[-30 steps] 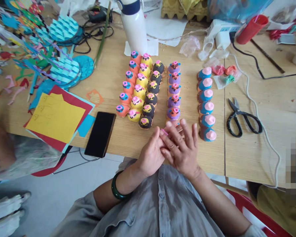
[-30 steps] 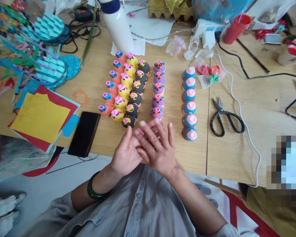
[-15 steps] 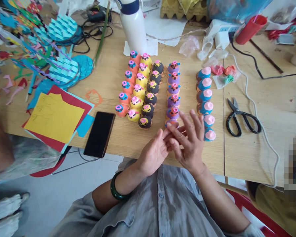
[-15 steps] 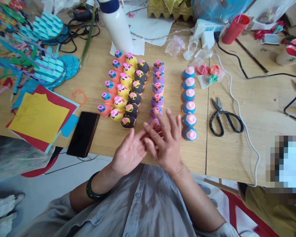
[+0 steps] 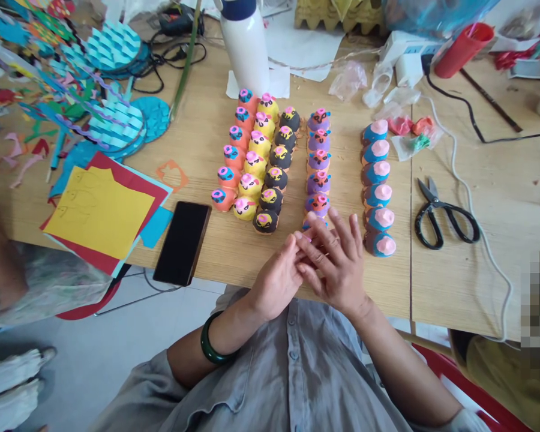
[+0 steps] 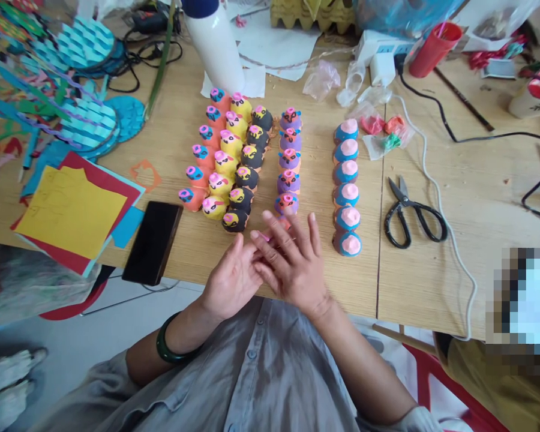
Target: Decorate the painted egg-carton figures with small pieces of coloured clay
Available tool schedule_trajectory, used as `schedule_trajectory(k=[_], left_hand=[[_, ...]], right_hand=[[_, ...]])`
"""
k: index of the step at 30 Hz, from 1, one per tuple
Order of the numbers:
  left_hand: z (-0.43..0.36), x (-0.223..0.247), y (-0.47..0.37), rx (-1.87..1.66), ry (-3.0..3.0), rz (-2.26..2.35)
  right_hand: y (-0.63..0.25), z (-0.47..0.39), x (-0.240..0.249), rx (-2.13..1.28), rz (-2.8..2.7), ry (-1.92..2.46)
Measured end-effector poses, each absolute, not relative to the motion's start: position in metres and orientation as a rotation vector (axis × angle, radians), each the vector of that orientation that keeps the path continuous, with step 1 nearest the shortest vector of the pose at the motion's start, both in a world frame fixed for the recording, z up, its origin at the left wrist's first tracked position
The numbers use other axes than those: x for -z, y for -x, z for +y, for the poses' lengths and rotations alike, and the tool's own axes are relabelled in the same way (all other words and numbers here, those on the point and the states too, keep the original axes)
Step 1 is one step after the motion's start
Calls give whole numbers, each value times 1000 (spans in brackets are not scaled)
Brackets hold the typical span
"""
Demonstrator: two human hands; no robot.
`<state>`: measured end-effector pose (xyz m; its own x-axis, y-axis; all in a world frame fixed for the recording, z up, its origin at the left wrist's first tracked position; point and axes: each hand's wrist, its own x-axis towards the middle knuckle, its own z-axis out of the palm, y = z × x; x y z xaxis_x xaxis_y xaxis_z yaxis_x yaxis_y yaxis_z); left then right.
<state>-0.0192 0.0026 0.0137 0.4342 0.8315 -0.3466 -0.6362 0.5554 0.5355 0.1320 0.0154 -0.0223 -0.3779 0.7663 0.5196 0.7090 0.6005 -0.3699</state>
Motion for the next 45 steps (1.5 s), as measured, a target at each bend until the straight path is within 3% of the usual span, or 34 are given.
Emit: schedule_trajectory(k=[13,29,33,39,45], left_hand=[[4,-19,19,-925,-222,574],[-2,-4,20,-959,-393,644],[-1,0,23,-1048,-594,828],[5,-2,28,-1186,-1038,983],[7,2,28,-1239,-1164,1010]], right_hand=[[-138,14,26,-106,-2153,1128],[-136,17,20,-410,-1795,1201],[-133,13,11,-667,-1541,1259],[-129,3,-4,-1503,-957,1171],[-127,1,-6,-1716,-927,1097]])
